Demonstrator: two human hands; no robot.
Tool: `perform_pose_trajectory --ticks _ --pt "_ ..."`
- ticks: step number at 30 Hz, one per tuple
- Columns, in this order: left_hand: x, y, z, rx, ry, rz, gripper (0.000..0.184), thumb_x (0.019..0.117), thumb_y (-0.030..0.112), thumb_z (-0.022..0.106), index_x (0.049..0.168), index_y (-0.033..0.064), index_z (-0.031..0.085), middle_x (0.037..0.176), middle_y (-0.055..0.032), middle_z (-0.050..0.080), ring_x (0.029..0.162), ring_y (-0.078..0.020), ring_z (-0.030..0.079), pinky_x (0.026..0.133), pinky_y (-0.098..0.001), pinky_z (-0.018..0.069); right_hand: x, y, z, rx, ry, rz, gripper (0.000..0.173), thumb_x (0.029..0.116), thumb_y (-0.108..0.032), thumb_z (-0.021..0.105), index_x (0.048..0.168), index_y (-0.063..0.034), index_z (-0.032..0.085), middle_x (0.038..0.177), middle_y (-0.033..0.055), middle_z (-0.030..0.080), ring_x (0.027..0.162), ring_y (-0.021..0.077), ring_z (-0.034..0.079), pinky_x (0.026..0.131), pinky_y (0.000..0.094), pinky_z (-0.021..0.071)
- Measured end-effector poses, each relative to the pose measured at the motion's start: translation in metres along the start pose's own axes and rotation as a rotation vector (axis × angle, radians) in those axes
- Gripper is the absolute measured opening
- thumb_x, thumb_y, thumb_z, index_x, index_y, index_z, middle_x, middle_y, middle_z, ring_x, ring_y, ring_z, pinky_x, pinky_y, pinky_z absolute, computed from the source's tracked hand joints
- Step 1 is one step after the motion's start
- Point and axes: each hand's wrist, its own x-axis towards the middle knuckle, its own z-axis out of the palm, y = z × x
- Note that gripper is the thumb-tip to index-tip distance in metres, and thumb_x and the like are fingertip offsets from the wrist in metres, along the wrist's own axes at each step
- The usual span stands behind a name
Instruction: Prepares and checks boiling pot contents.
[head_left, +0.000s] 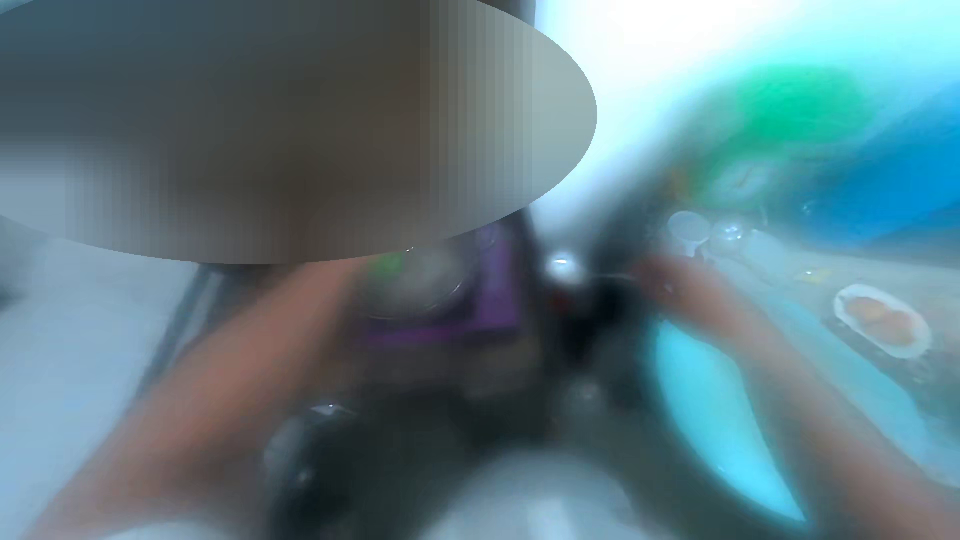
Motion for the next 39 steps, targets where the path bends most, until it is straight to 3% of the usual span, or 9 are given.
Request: perform_pose_trajectory --ticks 8,12,18,23,28,30,31,34,39 --pt "-0.019 -0.002 -0.014 -0.143 0.001 0.006 0.043 0.0919 0.022 0.078 0.13 0.0059 0.065 0.12 -0.0271 0.067 0.113 -0.0466 0.063 0.096 -0.0687 0.0471 0.003 -0.025 -0.008 -0.015 0.026 -0.107 0.013 0.0998 -0.012 0.065 0.111 -0.0054 0.071 0.104 0.0157 0.071 0.098 0.0348 0.069 0.084 0.0594 0.0538" --pt "-0.04 -0.017 -0.029 -0.328 0.146 0.023 0.042 0.0924 0.022 0.078 0.129 0.0057 0.064 0.118 -0.0247 0.067 0.109 -0.0422 0.066 0.095 -0.0666 0.0492 0.005 -0.05 -0.026 -0.04 -0.006 -0.21 0.011 0.0983 -0.015 0.067 0.107 -0.01 0.071 0.1 0.0097 0.07 0.094 0.0283 0.068 0.081 0.0554 0.0549" --pt "-0.125 -0.088 -0.046 -0.409 0.502 -0.059 0.048 0.0954 0.035 0.072 0.134 0.0089 0.059 0.119 -0.0275 0.065 0.107 -0.0457 0.065 0.09 -0.073 0.0467 0.0 -0.094 -0.056 -0.03 -0.042 -0.453 0.014 0.0945 -0.035 0.065 0.102 -0.0249 0.071 0.09 -0.0117 0.066 0.077 0.0003 0.062 0.067 0.025 0.0549" --pt "-0.17 -0.16 0.011 -0.54 0.589 -0.291 0.046 0.0969 0.027 0.07 0.134 0.0031 0.057 0.116 -0.0312 0.064 0.102 -0.0474 0.064 0.087 -0.072 0.0479 -0.002 -0.136 -0.095 0.137 -0.205 -0.765 0.014 0.0951 -0.038 0.068 0.102 -0.0267 0.073 0.089 -0.017 0.067 0.074 -0.0045 0.061 0.06 0.0142 0.0536" --pt "-0.172 -0.192 0.096 -0.638 0.501 -0.466 0.053 0.0948 0.019 0.073 0.139 -0.0021 0.053 0.126 -0.0387 0.058 0.114 -0.0558 0.058 0.094 -0.0746 0.0448 -0.013 -0.177 -0.112 0.143 -0.194 -0.981 0.016 0.0918 -0.033 0.071 0.095 -0.0176 0.075 0.086 -0.0143 0.07 0.079 -0.008 0.062 0.069 0.0102 0.0527" --pt "-0.163 -0.196 0.127 -0.64 0.421 -0.53 0.06 0.0925 0.022 0.076 0.142 0.0003 0.051 0.138 -0.0412 0.047 0.122 -0.0583 0.052 0.097 -0.0726 0.0443 -0.016 -0.213 -0.121 -0.157 -0.427 -0.759 0.016 0.0833 -0.04 0.075 0.091 -0.0275 0.079 0.076 -0.0194 0.07 0.069 -0.0119 0.059 0.06 0.0087 0.0462" --pt "-0.157 -0.197 0.141 -0.643 0.383 -0.554 0.063 0.0911 0.024 0.078 0.144 0.0029 0.051 0.142 -0.0404 0.044 0.124 -0.0575 0.051 0.098 -0.0706 0.0452 -0.016 -0.236 -0.12 -0.219 -0.63 -0.525 0.008 0.0847 -0.033 0.08 0.09 -0.0261 0.081 0.07 -0.0139 0.07 0.063 -0.0056 0.06 0.056 0.016 0.0451" --pt "-0.145 -0.198 0.173 -0.586 0.223 -0.56 0.072 0.0902 0.035 0.079 0.151 0.01 0.048 0.152 -0.0382 0.036 0.13 -0.0559 0.049 0.103 -0.0671 0.0447 -0.031 -0.255 -0.099 0.25 -0.744 -0.016 0.015 0.0879 -0.002 0.072 0.074 -0.0053 0.066 0.057 0.001 0.06 0.047 0.0024 0.057 0.041 0.0164 0.0464" --pt "-0.147 -0.188 0.194 -0.393 0.119 -0.55 0.075 0.0926 0.048 0.073 0.154 0.0146 0.046 0.161 -0.0343 0.026 0.137 -0.0594 0.04 0.106 -0.0703 0.0404 -0.043 -0.274 -0.099 0.323 -0.75 0.117 0.007 0.0914 0.003 0.067 0.094 -0.0023 0.063 0.069 0.0057 0.061 0.054 0.0062 0.061 0.046 0.0195 0.0517"
